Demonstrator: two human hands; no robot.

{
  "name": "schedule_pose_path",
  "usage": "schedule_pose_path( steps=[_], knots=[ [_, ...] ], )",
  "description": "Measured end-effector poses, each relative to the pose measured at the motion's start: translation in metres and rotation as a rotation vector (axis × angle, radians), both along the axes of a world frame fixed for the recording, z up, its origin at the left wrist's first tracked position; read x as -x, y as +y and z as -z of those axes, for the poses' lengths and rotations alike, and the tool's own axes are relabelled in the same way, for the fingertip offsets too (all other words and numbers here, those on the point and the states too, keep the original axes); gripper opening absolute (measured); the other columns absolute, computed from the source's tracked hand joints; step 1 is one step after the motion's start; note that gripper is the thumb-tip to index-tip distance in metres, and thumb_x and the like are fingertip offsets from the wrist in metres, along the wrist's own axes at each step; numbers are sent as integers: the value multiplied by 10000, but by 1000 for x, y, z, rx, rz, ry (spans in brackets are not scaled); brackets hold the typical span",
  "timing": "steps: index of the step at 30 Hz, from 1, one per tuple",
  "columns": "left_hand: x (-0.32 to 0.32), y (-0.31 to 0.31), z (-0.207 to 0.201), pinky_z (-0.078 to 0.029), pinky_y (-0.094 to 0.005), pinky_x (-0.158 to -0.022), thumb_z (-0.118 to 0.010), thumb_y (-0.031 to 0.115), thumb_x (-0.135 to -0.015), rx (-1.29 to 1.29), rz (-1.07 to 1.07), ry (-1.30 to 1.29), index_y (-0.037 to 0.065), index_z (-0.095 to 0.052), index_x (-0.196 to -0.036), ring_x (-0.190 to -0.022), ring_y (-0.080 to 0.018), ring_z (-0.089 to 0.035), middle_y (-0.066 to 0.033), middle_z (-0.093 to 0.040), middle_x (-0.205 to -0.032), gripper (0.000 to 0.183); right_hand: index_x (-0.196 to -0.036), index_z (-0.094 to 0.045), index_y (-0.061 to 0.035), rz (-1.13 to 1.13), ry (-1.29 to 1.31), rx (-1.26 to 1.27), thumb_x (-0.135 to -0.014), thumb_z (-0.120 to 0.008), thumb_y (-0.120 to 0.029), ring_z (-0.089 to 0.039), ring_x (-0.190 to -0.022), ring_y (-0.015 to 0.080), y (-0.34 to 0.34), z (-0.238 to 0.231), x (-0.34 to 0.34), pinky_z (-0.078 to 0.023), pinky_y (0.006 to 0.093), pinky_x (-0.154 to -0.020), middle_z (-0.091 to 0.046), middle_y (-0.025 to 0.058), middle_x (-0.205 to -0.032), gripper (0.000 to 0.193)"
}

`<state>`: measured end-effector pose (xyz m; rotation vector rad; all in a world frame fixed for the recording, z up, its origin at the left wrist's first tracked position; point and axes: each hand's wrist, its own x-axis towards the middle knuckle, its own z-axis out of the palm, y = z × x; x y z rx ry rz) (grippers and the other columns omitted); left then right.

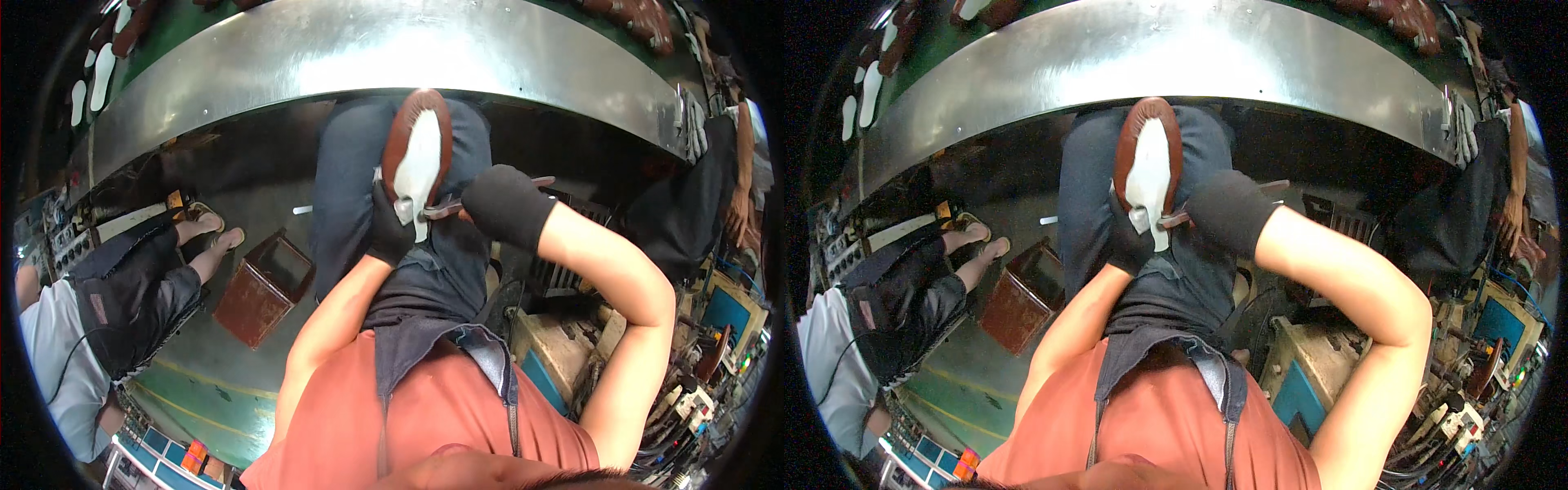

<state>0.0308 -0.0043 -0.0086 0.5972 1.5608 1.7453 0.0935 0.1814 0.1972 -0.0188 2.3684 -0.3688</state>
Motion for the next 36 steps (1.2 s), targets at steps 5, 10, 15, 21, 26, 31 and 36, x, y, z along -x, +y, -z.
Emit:
schedule_pose_path(
  steps=[5,10,15,21,26,31,36],
  knots=[
    [17,3,-44,-396,-378,-1016,-423,178,-1003,159,179,-322,12,-121,-1476,-1225,-279,-475,-146,-422,-1384,585,-771,-673,-68,-143,468,247,-850,-587,-359,-662,-757,285,-72,-2,-27,-507,400,-670,-651,162,-827,314],
    [44,-5,-59,-388,-371,-1042,-415,230,-1008,20,416,-240,42,-310,-1433,-1258,-242,-457,-115,-419,-1414,476,-938,-638,-22,493,55,560,-975,-481,-409,-622,-724,284,-3,45,-45,-471,383,-668,-632,170,-775,419],
    [43,15,-86,-450,-358,-968,-392,344,-1013,16,407,-175,31,-373,-1380,-1189,-236,-515,-125,-504,-1304,484,-921,-627,11,818,-94,827,-998,-448,-419,-502,-700,102,14,41,-55,-446,276,-671,-564,1,-770,472],
    [24,30,-52,-516,-342,-800,-380,436,-1006,-53,159,-772,2,-490,-1248,-987,-211,-609,-145,-594,-1131,509,-923,-649,-36,754,88,536,-945,-541,-376,-628,-738,231,-7,11,-39,-485,342,-667,-630,30,-881,357],
    [19,26,-37,-420,-332,-957,-539,260,-954,-20,-21,23,-15,-463,-1271,-1102,-222,-552,-124,-578,-1169,427,-784,-599,-36,187,649,-73,-835,-651,-333,-581,-774,318,22,8,-52,-479,409,-679,-593,102,-868,306],
    [43,17,-33,-400,-343,-983,-654,311,-883,87,265,47,14,-355,-1347,-1157,-207,-500,-134,-508,-1259,627,-763,-585,-33,95,457,289,-855,-614,-325,-605,-706,282,-27,-44,-18,-497,390,-605,-586,128,-799,308],
    [47,5,-47,-359,-353,-1039,-755,253,-790,221,525,152,32,-223,-1418,-1247,-218,-416,-121,-423,-1349,852,-754,-572,-58,196,612,289,-874,-578,-365,-624,-614,281,-4,19,-20,-503,391,-548,-567,136,-695,330]
  ],
)
